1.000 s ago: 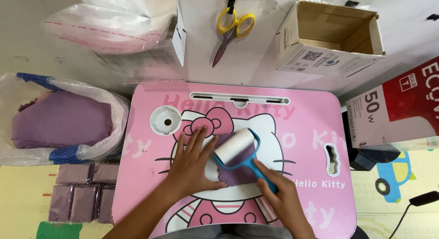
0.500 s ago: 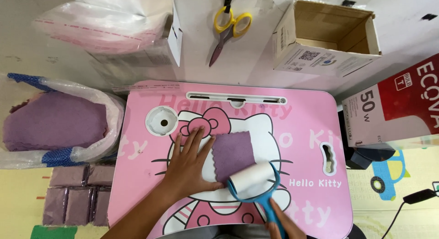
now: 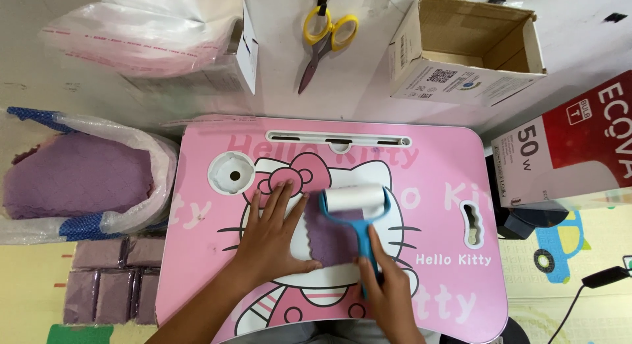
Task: The person places a small square of fabric on a Hello Kitty tray, uses a lint roller to roll over it, flips the fabric, and rolls again. The person then places the fabric into a clear plastic bag and sets it aside with other packaged pieces.
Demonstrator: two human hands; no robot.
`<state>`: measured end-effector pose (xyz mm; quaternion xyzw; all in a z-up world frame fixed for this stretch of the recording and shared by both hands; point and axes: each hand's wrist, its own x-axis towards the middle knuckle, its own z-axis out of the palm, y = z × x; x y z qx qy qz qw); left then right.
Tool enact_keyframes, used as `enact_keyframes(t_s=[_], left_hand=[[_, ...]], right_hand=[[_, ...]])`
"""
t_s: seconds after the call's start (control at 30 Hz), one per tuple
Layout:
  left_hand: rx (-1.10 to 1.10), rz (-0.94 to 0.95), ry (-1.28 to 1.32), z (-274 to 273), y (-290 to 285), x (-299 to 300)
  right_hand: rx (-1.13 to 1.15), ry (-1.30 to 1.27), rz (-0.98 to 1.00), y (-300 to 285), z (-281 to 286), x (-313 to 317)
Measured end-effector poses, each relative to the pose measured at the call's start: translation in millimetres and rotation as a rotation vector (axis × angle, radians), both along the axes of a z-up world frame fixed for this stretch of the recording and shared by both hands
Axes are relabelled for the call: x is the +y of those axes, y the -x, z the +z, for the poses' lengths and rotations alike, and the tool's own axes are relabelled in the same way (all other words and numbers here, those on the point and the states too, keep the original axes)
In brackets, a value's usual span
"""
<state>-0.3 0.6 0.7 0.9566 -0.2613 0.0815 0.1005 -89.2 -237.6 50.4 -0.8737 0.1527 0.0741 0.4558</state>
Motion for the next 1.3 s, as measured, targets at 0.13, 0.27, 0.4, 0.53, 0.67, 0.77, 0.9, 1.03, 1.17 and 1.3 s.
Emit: enact_keyframes(t_s=[0.13, 0.27, 0.4, 0.53, 0.67, 0.77, 0.9, 1.03, 1.17, 1.3], left_hand=[[-0.018, -0.003, -0.019, -0.9, 0.1, 0.0], [-0.019, -0.004, -0.019, -0.6, -0.4, 0.6], [-0.155, 0.026, -0.131, -5.1, -0.1, 1.4], [-0.142, 0.016, -0.124, -5.0, 0.1, 1.8], [-0.051, -0.018, -0.039, -1.0, -1.2, 1.4], [-0.05, -0.006, -0.044, -1.0, -0.1, 0.6], [-0.049, -0.002, -0.044, -3.3, -1.0, 0.9], [0.092, 0.02, 0.054, 0.8, -2.0, -0.6], [0.15, 0.036, 0.103, 6.8, -1.9, -1.1], [0.176, 0.029, 0.083, 4.7, -2.7, -0.1]], right_hand=[[0.008, -0.061, -0.047, -23.4, 16.6, 8.6], [-0.083, -0.038, -0.004, -4.7, -1.8, -4.4], [-0.069, -0.08, -0.045, 41.9, -11.0, -28.0], [-0.091, -0.059, -0.179, 76.2, -16.6, -51.0], [0.044, 0.022, -0.118, 80.5, -19.7, -77.3], [-0.061, -0.011, 0.068, 58.5, -18.0, -82.3], [-0.15, -0.066, 0.173, 9.1, 6.1, -52.4], [-0.074, -0.103, 0.182, -33.3, 25.2, -25.2], [-0.071, -0.137, 0.211, -42.4, 17.8, -27.8], [-0.097, -0.108, 0.176, -11.8, 11.4, -40.0]])
